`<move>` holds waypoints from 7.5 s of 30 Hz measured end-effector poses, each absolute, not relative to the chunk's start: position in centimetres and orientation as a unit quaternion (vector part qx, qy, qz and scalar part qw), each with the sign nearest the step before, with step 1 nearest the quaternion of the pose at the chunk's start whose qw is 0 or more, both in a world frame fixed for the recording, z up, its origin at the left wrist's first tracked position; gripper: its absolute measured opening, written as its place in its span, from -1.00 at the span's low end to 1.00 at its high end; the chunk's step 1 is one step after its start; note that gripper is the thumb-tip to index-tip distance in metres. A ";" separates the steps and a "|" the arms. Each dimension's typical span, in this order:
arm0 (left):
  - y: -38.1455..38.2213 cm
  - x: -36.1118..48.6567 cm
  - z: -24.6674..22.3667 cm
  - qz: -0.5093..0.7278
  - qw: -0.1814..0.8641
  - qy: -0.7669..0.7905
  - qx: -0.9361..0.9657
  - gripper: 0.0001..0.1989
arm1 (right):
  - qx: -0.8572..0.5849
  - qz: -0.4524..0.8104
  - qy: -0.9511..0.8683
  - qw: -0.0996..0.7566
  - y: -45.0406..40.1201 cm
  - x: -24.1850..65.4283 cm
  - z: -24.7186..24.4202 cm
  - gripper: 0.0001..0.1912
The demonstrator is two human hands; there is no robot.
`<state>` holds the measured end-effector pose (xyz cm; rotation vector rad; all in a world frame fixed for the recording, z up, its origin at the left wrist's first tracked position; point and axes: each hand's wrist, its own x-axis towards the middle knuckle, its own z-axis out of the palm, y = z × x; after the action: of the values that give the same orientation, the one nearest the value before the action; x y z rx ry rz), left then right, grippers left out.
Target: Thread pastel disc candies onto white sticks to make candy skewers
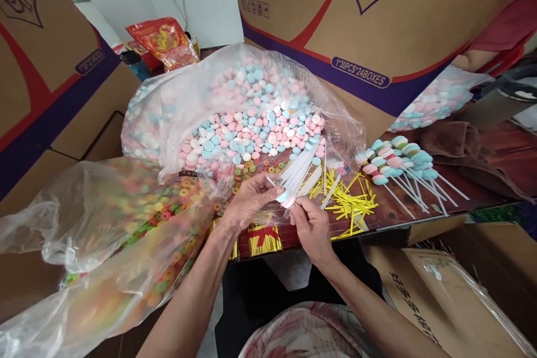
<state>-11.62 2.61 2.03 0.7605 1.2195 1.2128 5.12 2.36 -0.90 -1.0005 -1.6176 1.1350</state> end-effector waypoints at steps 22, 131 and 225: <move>12.3 -12.6 -0.2 0.265 0.059 0.735 0.621 -0.71 | -0.434 0.517 -0.558 0.482 2.7 4.7 -0.9 -0.66; 4.8 -14.6 0.8 0.534 0.307 0.652 0.442 -0.43 | -0.505 0.210 -0.676 0.495 6.5 14.8 2.9 -0.78; 5.0 -14.5 1.8 0.285 0.209 0.673 0.650 -0.70 | -0.411 0.504 -0.686 0.327 4.1 5.5 -0.4 -0.74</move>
<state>-14.47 5.03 1.81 1.8084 1.8720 0.7932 5.52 4.14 -0.39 -1.0761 -1.7957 1.3196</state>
